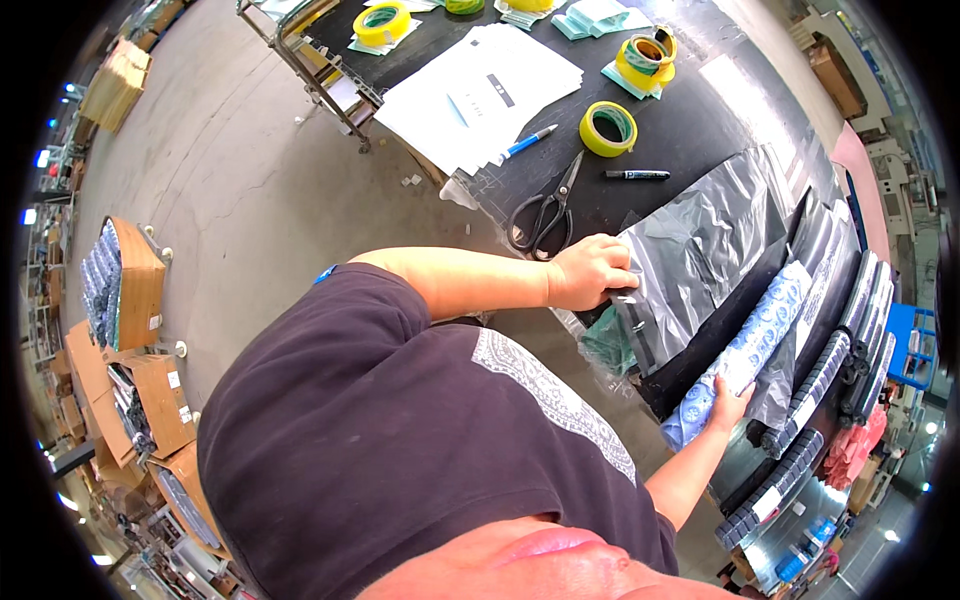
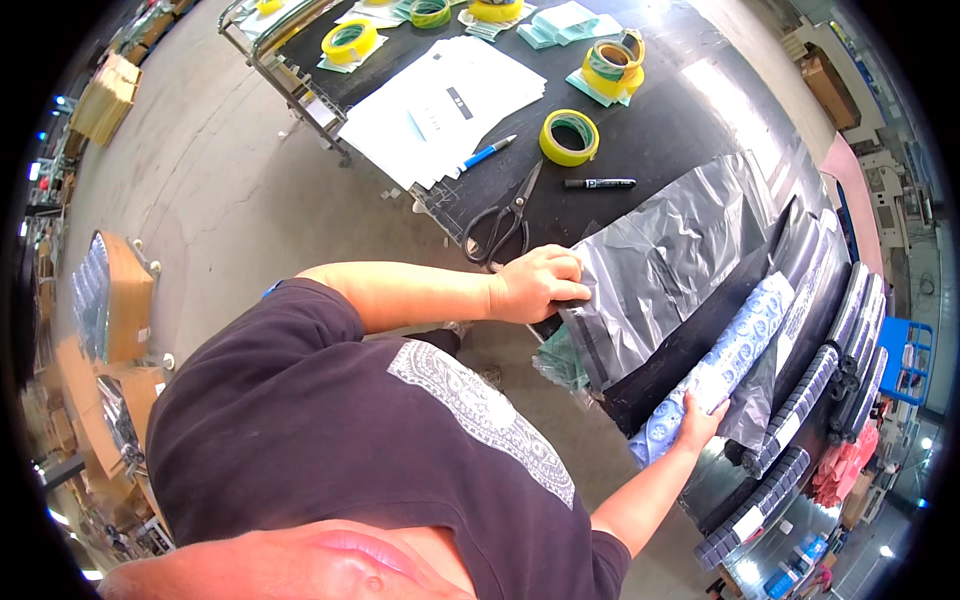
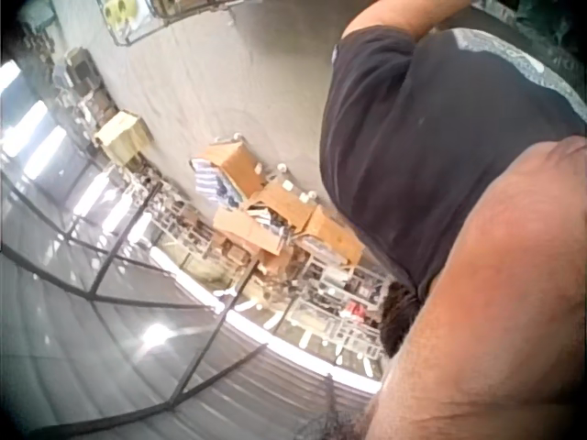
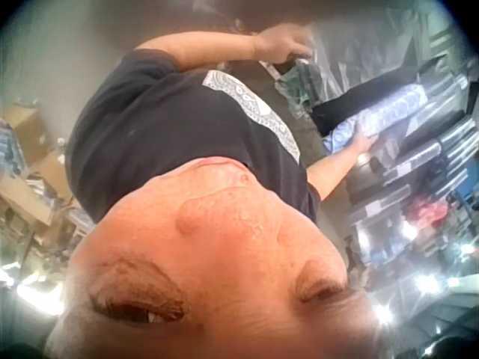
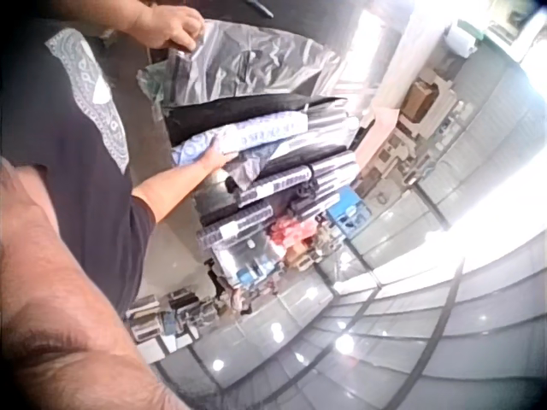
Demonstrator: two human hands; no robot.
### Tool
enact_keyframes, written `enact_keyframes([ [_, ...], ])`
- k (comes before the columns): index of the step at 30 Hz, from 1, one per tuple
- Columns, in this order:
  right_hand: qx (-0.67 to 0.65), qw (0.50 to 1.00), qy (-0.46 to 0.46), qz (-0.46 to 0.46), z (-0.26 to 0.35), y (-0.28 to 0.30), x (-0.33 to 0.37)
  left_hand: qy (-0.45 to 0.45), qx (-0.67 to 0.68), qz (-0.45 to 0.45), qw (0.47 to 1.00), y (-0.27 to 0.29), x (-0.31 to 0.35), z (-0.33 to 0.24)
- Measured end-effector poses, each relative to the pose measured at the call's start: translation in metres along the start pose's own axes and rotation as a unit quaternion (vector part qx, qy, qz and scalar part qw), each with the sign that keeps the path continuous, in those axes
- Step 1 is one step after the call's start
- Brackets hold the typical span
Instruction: The person wraps cylindrical items in bubble wrap and places them into black plastic bags. They affix printed labels to the bags using tape, write on the labels with a marker, and handle shipping documents on the table.
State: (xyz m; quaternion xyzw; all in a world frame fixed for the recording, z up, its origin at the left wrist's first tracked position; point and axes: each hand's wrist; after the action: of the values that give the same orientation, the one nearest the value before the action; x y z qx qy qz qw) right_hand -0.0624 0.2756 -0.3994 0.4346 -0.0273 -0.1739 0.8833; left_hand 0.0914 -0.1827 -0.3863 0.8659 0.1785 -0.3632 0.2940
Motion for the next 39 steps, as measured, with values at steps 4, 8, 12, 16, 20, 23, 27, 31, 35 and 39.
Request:
enact_keyframes([
  [4, 0.379, 0.913, 0.088, -0.120, 0.105, -0.006, 0.032, 0.003, -0.048, 0.024, 0.999, 0.000, 0.005, -0.005],
  [8, 0.083, 0.958, 0.267, -0.059, 0.119, -0.057, 0.051, -0.011, -0.090, 0.048, 0.995, -0.004, 0.013, -0.016],
  [12, -0.221, 0.961, -0.025, 0.164, 0.153, -0.110, 0.104, -0.025, -0.139, 0.053, 0.989, -0.004, 0.038, -0.026],
  [16, -0.425, 0.787, -0.287, 0.342, 0.191, -0.112, 0.116, 0.049, -0.139, 0.019, 0.989, -0.005, 0.065, -0.026],
  [20, -0.435, 0.782, -0.306, 0.325, 0.158, -0.123, 0.090, 0.094, -0.117, 0.012, 0.989, -0.010, 0.083, -0.030],
  [23, -0.375, 0.829, -0.286, 0.301, 0.151, -0.131, 0.082, 0.134, -0.115, 0.047, 0.983, -0.024, 0.094, -0.029],
  [27, -0.283, 0.882, -0.116, 0.358, 0.198, -0.118, 0.118, 0.193, -0.112, 0.087, 0.971, -0.041, 0.112, -0.035],
  [31, -0.283, 0.861, -0.110, 0.409, 0.190, -0.153, 0.088, 0.178, -0.158, 0.121, 0.964, -0.047, 0.113, -0.033],
  [35, -0.327, 0.832, -0.190, 0.407, 0.128, -0.139, 0.014, 0.175, -0.212, 0.149, 0.950, -0.057, 0.109, -0.023],
  [39, -0.393, 0.808, -0.175, 0.403, 0.080, -0.087, 0.047, 0.214, -0.250, 0.231, 0.916, -0.055, 0.111, -0.010],
])
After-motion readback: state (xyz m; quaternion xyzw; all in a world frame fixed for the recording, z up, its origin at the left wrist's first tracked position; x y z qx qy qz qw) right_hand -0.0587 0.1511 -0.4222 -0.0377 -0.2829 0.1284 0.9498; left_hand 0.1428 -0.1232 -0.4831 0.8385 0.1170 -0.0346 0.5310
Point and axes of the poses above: each hand's wrist, its own x-axis away from the middle knuckle, its own y-axis out of the back of the hand, z = x × y, and after that the axes turned 13 degrees about -z, right-handed
